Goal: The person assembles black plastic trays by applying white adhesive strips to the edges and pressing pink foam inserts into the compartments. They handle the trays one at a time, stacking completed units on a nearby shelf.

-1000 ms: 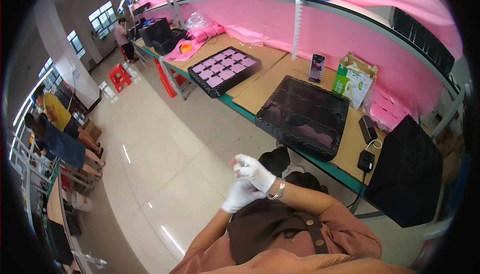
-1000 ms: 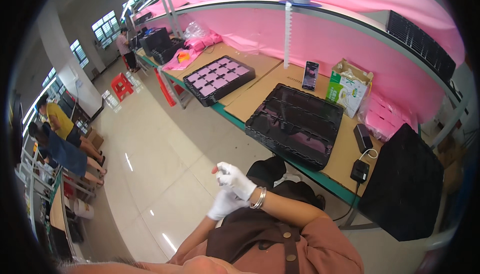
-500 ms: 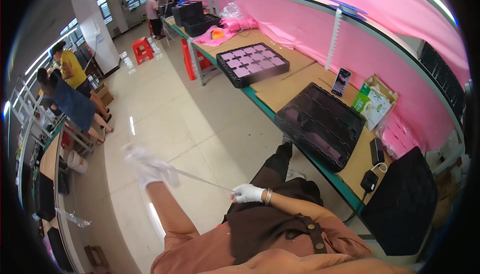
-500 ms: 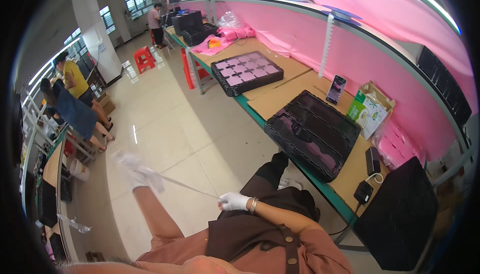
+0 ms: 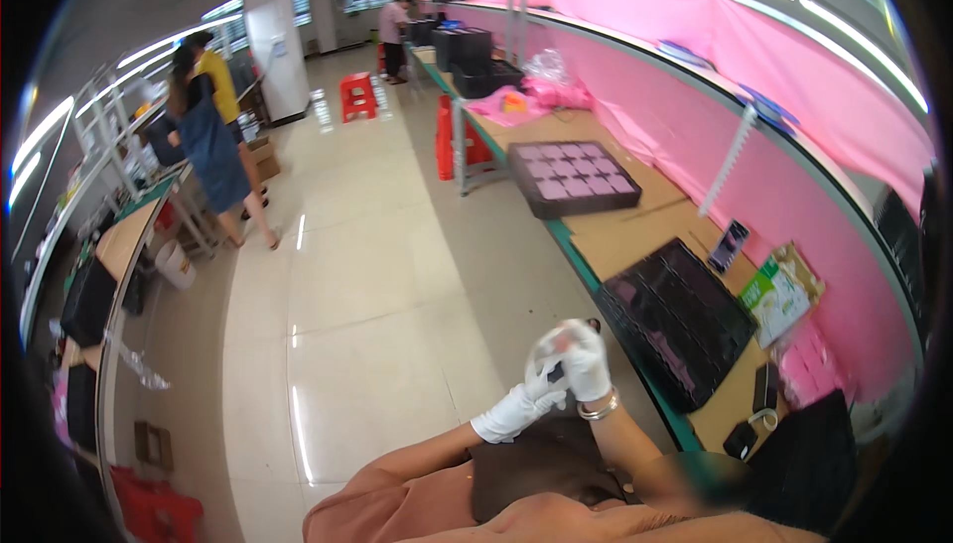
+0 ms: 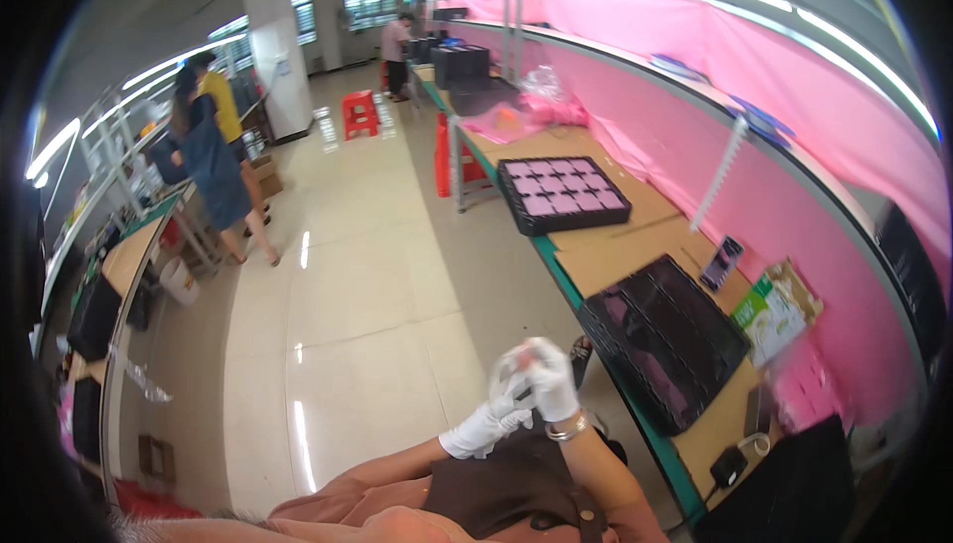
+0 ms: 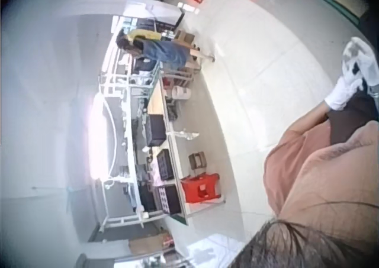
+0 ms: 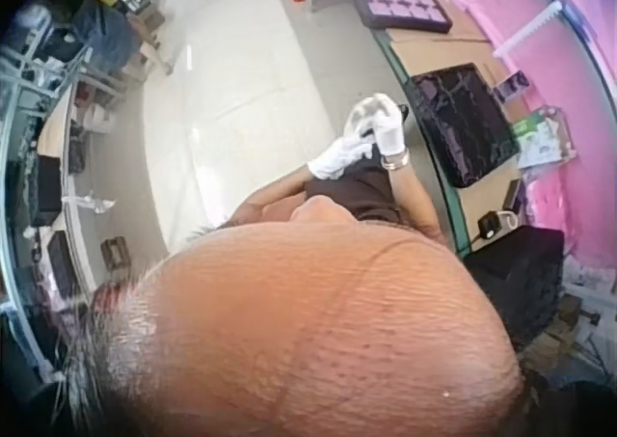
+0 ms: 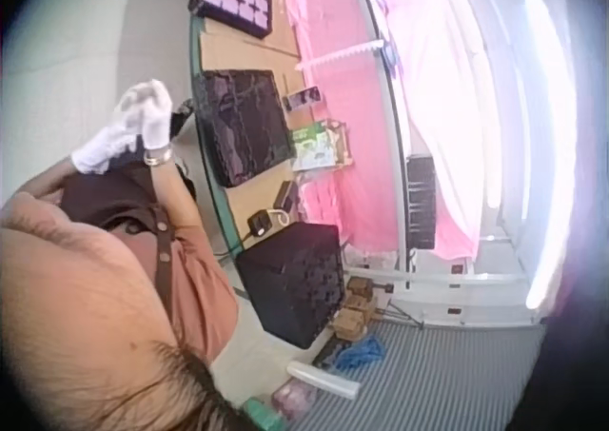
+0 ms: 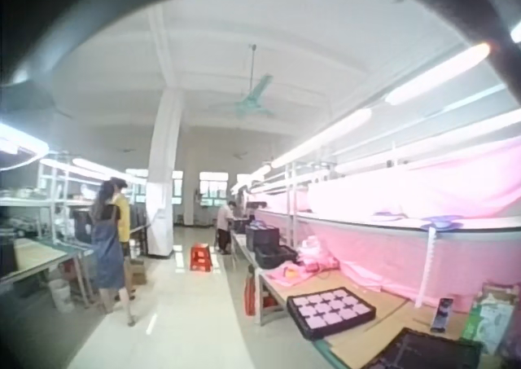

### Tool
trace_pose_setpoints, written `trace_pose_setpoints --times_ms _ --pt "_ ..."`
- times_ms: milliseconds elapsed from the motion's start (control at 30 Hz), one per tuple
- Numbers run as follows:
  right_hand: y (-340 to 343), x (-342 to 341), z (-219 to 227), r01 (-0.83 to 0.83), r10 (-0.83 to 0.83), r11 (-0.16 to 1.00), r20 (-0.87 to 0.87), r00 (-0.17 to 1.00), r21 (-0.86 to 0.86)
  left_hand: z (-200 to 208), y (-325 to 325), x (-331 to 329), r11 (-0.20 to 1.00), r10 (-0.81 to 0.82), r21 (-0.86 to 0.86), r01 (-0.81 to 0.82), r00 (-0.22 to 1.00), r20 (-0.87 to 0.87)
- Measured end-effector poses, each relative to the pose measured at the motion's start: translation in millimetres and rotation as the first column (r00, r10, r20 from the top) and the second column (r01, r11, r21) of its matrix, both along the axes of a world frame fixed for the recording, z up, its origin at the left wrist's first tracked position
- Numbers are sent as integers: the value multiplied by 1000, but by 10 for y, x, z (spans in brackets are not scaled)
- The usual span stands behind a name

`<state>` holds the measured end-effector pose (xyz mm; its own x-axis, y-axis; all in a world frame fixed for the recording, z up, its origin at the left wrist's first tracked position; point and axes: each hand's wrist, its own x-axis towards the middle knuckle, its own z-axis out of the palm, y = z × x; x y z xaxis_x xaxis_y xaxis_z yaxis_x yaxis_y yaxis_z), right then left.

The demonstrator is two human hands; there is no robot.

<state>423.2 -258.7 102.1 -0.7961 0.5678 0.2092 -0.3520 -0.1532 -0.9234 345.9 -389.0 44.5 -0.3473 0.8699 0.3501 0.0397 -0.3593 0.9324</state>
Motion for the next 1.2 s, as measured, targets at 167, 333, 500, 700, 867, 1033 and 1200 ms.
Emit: trace_pose_setpoints --times_ms 167,333,500,700,867,1033,1200 --pt "-373 -199 -264 -439 441 897 45 896 -56 558 -103 -788 985 -11 171 -17 987 161" --pt "-568 -242 -1117 -580 586 797 445 677 -168 852 -546 -1884 820 256 145 -554 582 772" --pt "-346 -200 -651 -243 272 950 138 952 -198 299 -1074 -2016 644 735 55 -763 637 233" --pt "-403 -199 183 -245 188 884 -176 966 -397 587 -308 -291 595 -282 -791 141 958 -41" --pt "-100 -186 -138 -215 150 919 -211 966 -332 24 -234 -322 932 -297 -53 357 843 448" --pt "-520 -245 -667 -752 716 659 285 637 25 427 -247 -860 983 129 87 -162 943 306" --pt "-571 -231 -973 -484 508 856 463 726 -180 334 -880 -1726 912 38 267 -312 712 702"
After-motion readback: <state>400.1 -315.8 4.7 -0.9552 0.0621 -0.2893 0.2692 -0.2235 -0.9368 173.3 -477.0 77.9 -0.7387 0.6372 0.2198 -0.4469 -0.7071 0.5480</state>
